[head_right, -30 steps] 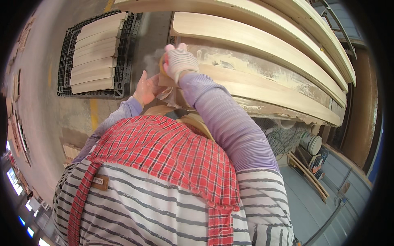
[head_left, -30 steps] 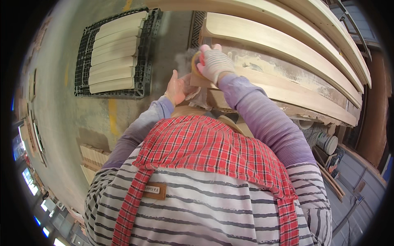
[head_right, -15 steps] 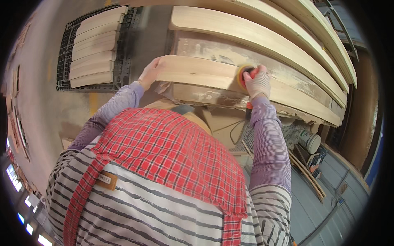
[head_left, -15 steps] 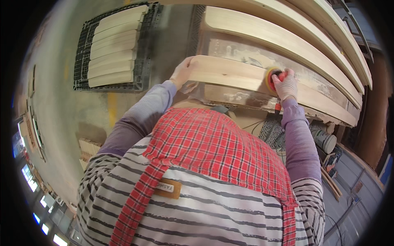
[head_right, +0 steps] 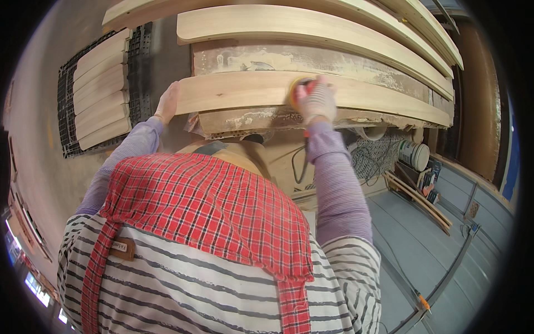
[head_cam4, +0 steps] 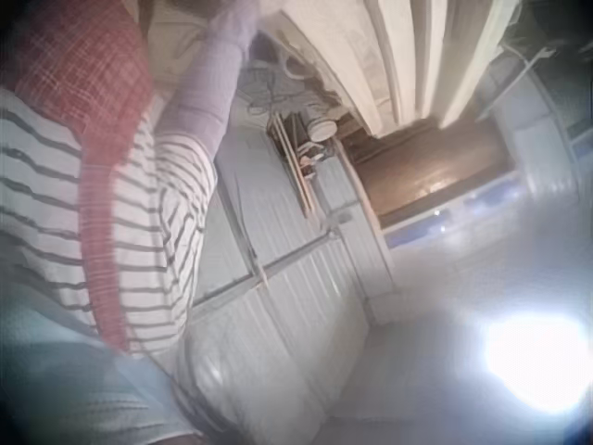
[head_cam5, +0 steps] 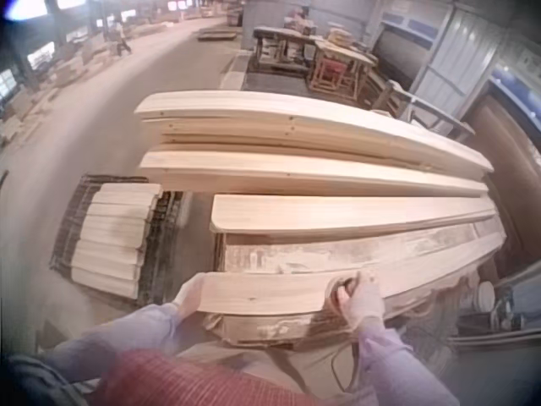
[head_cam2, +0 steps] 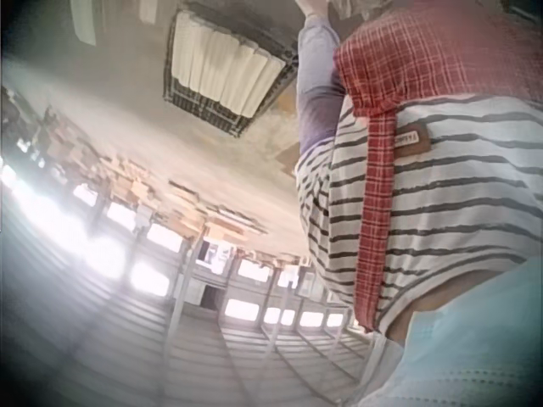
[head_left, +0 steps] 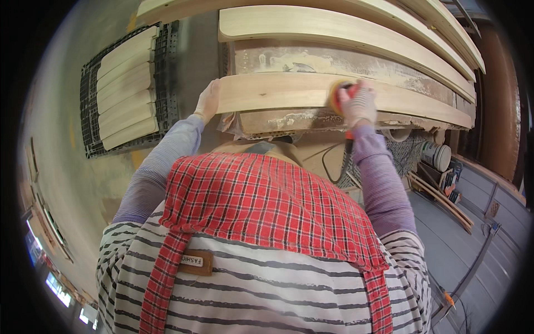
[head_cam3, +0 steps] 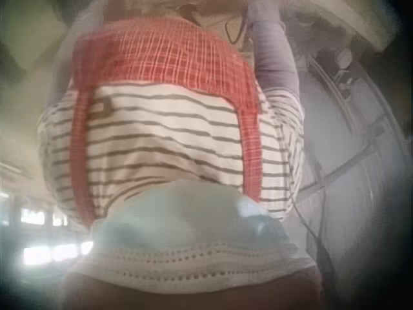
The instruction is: The person sands a piece of wood using an orbital sander, moving it across the surface and edges while holding the wood steady by hand.
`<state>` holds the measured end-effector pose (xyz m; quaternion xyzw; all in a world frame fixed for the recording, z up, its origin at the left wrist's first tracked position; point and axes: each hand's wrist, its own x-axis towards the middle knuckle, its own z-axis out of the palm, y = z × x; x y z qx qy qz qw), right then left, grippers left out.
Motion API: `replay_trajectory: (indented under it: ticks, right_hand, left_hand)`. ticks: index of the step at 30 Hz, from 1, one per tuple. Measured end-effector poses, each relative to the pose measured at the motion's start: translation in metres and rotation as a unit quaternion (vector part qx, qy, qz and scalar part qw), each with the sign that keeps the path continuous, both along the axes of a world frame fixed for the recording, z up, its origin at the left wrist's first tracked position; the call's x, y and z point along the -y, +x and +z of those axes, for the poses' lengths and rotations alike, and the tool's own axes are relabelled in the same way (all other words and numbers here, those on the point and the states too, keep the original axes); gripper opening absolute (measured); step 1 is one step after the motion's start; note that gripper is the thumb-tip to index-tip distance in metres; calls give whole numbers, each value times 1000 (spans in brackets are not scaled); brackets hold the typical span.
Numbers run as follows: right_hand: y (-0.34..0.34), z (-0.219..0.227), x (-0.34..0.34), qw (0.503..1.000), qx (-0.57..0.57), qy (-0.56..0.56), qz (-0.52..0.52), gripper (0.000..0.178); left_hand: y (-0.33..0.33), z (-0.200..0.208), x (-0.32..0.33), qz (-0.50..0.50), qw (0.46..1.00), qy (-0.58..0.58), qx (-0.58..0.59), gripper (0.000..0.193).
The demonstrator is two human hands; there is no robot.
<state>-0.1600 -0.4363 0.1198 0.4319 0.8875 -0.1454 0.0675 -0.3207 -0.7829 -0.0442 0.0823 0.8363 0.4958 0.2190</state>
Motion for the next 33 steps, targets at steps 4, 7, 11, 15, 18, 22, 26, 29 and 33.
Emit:
replay_trajectory:
  ticks: [4,7,11,15,18,22,26,29,33]
  right_hand:
    - [-26,6,95,976,-7,-78,206,38]
    - [-36,2,141,943,-35,-170,285,25]
    - [-23,-3,114,953,-64,-132,266,26]
    - [4,-4,17,996,-50,-67,-4,60]
    - [33,-11,-54,993,-64,8,-100,62]
    - [12,-2,-26,996,-4,-26,-90,59]
    - [-24,-4,79,977,-9,-67,202,32]
    - [-47,9,108,958,15,-156,239,31]
    - [-69,1,61,979,11,-96,180,31]
  left_hand:
    - [-2,2,-9,19,997,51,59,53]
    - [-4,-13,-4,41,996,60,45,54]
    - [-5,-14,0,29,997,42,56,51]
    - [-3,5,-14,61,998,14,26,46]
    - [-8,14,-33,58,997,-43,-9,46]
    - [-19,8,-45,47,983,-179,-10,63]
    - [-23,12,-56,95,962,-250,58,77]
    - [-23,13,-55,125,950,-283,53,78]
    - [-18,21,-56,143,951,-267,59,77]
